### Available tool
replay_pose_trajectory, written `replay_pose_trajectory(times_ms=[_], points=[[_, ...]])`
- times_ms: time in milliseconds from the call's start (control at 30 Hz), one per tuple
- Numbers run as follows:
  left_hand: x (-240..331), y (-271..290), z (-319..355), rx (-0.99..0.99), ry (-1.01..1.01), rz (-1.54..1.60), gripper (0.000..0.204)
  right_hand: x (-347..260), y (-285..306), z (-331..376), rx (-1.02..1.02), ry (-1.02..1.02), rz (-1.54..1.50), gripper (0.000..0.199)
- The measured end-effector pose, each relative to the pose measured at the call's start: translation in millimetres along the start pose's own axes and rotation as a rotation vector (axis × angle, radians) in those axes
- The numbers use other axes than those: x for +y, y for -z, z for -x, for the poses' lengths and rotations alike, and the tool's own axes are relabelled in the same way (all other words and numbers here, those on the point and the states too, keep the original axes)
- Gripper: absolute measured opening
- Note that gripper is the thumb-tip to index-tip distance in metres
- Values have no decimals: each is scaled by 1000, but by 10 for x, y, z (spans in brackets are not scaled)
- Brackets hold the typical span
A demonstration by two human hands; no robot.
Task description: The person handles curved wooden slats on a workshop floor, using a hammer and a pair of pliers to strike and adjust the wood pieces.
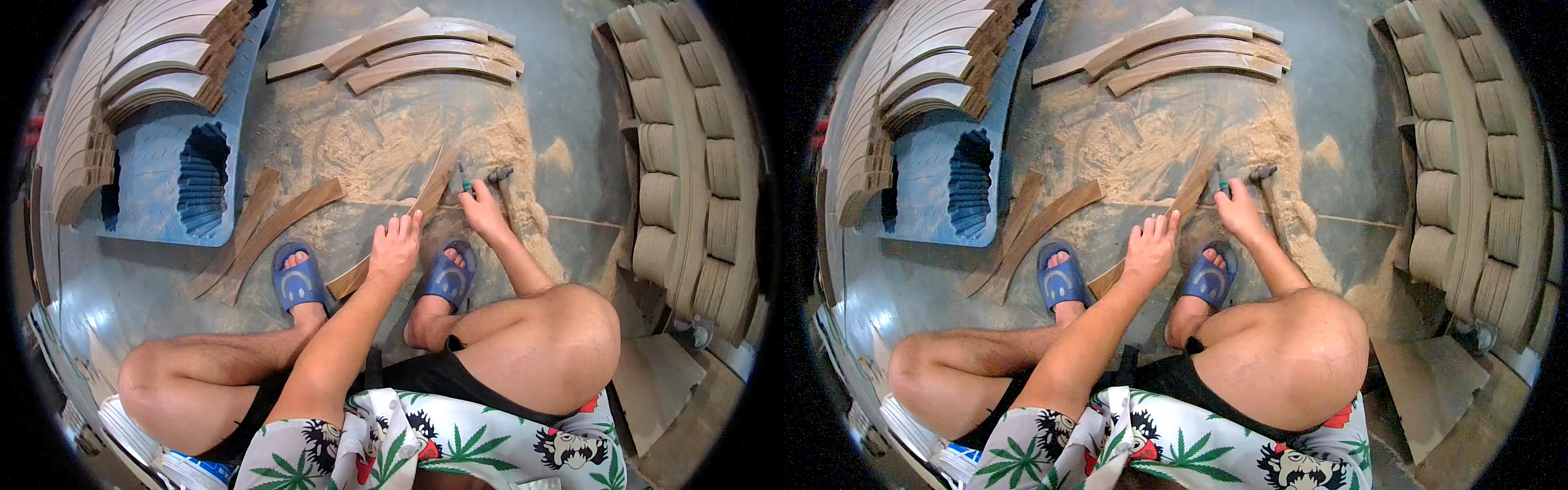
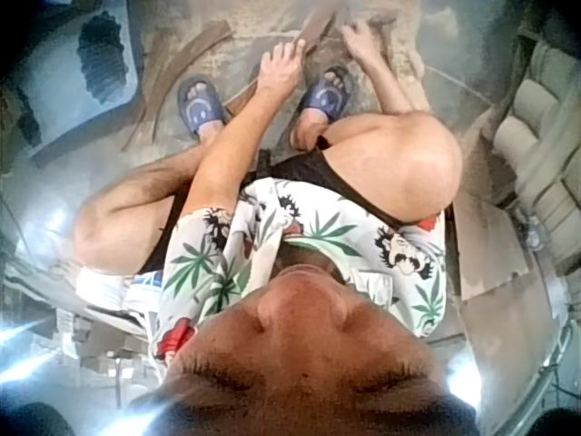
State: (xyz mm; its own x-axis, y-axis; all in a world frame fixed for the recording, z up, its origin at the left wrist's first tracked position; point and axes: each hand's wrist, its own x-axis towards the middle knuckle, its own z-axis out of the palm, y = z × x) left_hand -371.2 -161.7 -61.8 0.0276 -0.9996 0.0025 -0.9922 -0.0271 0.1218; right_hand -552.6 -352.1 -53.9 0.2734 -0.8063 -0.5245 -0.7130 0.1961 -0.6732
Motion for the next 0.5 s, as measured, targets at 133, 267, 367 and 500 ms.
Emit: replay_pose_trajectory(times_ms=[133, 267, 367, 500], points=[[-28, -2, 12, 4, 4, 9, 64, -95, -99, 144, 310, 382, 554, 38], [-18, -9, 1, -1, 5, 16, 64, -78, -75, 79, 452, 558, 810, 35], [-8, -10, -5, -28, 1, 29, 66, -64, -104, 27, 434, 503, 817, 34], [-29, -23, 14, -40, -1, 23, 69, -114, -104, 96, 366, 452, 793, 35]])
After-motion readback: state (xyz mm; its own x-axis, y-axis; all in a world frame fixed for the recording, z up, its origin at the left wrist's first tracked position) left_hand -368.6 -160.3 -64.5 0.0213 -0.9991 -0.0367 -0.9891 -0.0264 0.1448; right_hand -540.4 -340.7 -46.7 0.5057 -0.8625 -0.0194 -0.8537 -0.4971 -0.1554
